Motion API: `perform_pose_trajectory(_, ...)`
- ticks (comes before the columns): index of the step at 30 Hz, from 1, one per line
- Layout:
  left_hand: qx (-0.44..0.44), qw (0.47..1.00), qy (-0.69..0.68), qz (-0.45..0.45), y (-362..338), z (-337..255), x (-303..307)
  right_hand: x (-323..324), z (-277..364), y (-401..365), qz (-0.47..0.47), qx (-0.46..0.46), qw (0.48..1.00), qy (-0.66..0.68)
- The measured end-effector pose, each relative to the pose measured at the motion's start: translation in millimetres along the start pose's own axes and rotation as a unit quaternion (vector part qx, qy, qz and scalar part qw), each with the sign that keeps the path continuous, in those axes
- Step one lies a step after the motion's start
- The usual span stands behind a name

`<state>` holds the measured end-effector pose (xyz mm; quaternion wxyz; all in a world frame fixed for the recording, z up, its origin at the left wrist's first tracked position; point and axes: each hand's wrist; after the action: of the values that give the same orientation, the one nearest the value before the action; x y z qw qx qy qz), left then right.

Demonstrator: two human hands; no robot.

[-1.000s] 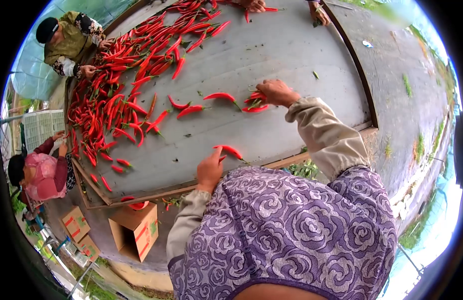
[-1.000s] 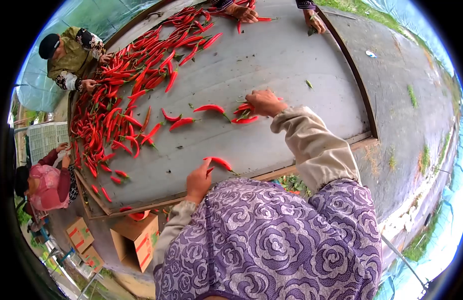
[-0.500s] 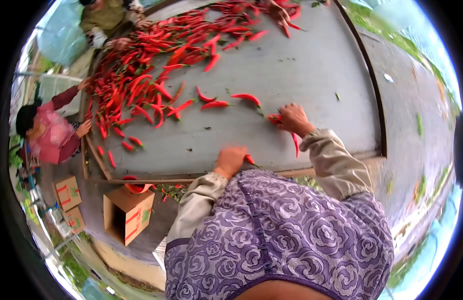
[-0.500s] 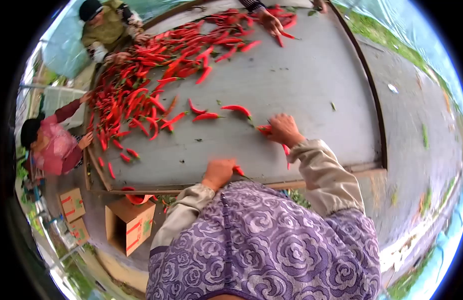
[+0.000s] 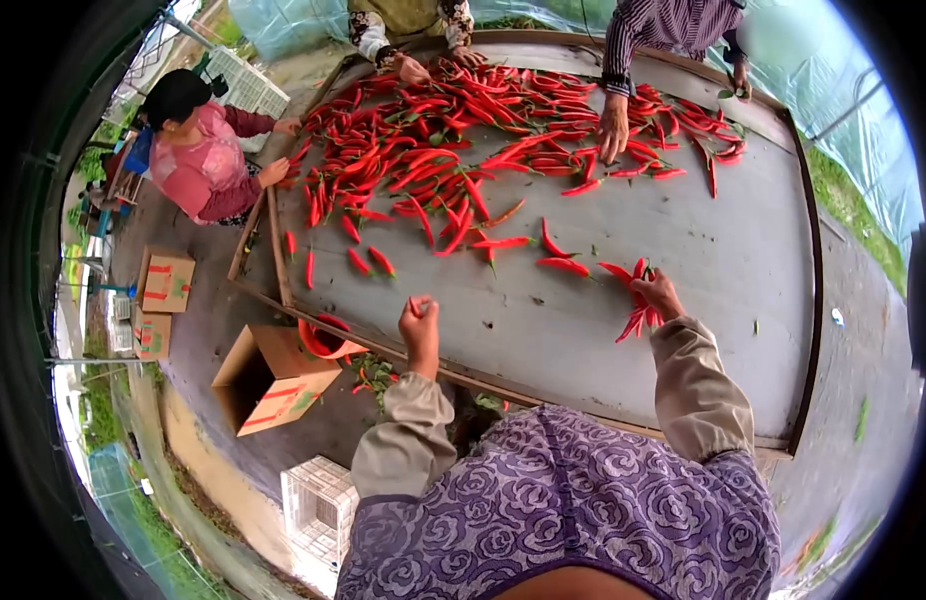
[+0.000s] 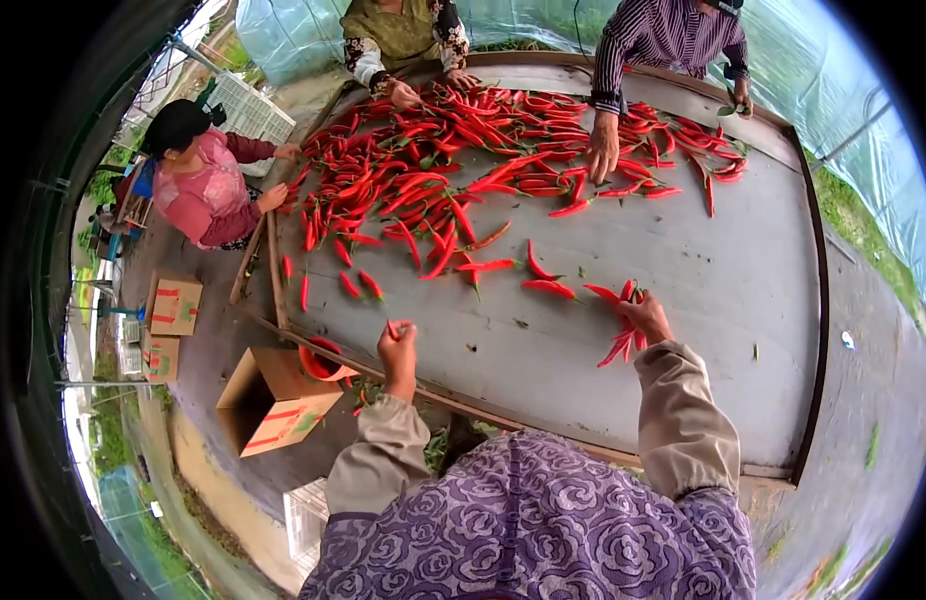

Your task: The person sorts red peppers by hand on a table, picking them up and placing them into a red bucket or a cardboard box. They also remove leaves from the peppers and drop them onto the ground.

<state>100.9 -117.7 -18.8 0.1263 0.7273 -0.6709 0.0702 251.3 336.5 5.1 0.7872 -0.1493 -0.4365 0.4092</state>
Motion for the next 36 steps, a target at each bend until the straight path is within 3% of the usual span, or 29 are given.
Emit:
perform_pose_trajectory(3,0.158,0.984,-0.072,0.031,-33.8,8.1,51.1,-42.2,22.0,4.2,0.006,0.026,0.999,0.039)
perform_pose_trajectory(5,0.196,0.977,-0.084,0.013,-64.6,36.2,98.0,-113.7,35.6,32.0,-0.001,0.035,0.999,0.025)
perform_pose_trajectory(6,0.211,0.974,-0.081,0.019,-83.4,18.6,106.0,-110.8,37.5,40.3,0.005,0.038,0.999,0.005)
perform_pose_trajectory(10,0.226,0.974,-0.029,0.004,-88.9,76.2,179.4,-207.9,150.2,23.7,0.070,-0.021,0.997,-0.020)
perform_pose_trajectory(12,0.214,0.976,-0.022,-0.024,-79.9,72.2,216.8,-287.5,185.3,69.3,0.055,0.030,0.997,-0.044)
perform_pose_trajectory(13,0.214,0.976,-0.002,-0.044,-84.8,47.5,227.7,-309.0,196.9,88.4,0.088,0.091,0.991,0.045)
perform_pose_trajectory(14,0.214,0.975,-0.005,-0.057,-85.7,62.1,241.4,-349.3,221.7,106.3,0.120,0.169,0.968,0.142)
perform_pose_trajectory(16,0.279,0.950,0.021,-0.137,-81.9,78.8,291.6,-396.7,311.7,99.5,0.287,0.086,0.928,0.221)
perform_pose_trajectory(18,0.300,0.939,0.013,-0.168,-81.1,83.1,335.8,-387.3,402.7,-4.0,0.373,0.040,0.857,0.352)
perform_pose_trajectory(20,0.338,0.920,-0.018,-0.197,-82.3,69.9,361.1,-389.2,453.4,-27.6,0.122,0.068,0.971,0.192)
perform_pose_trajectory(21,0.348,0.911,-0.091,-0.204,-85.9,80.7,370.9,-381.9,465.3,-44.0,0.111,0.097,0.974,0.169)
perform_pose_trajectory(22,0.348,0.910,-0.095,-0.206,-84.1,91.9,378.1,-376.9,467.3,-64.5,0.111,0.101,0.975,0.165)
perform_pose_trajectory(24,0.304,0.913,-0.199,-0.185,-83.3,112.7,389.0,-369.7,446.6,-96.5,0.232,0.237,0.910,0.250)
perform_pose_trajectory(26,0.326,0.866,-0.342,-0.164,-70.4,136.9,380.2,-357.8,396.5,-108.7,0.387,0.208,0.870,0.222)
perform_pose_trajectory(27,0.376,0.792,-0.448,-0.173,-42.9,99.1,367.0,-354.4,369.7,-132.8,0.365,0.153,0.898,0.194)
perform_pose_trajectory(29,0.330,0.757,-0.536,-0.176,-7.6,54.6,356.0,-352.4,305.6,-166.6,0.348,0.064,0.924,0.143)
perform_pose_trajectory(32,0.193,0.749,-0.622,-0.121,29.1,31.6,344.2,-345.4,221.5,-174.5,0.343,-0.031,0.932,0.110)
perform_pose_trajectory(36,0.178,0.766,-0.612,-0.088,68.2,34.4,362.8,-316.0,159.2,-181.3,0.325,-0.055,0.936,0.127)
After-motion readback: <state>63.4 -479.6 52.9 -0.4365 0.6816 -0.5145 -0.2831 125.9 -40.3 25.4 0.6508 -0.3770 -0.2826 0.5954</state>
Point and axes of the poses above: each hand's wrist, its own y-axis towards the middle knuckle, its own x-axis out of the back of the hand, z = x × y, and after that the axes turned 10 degrees about -x, right-handed
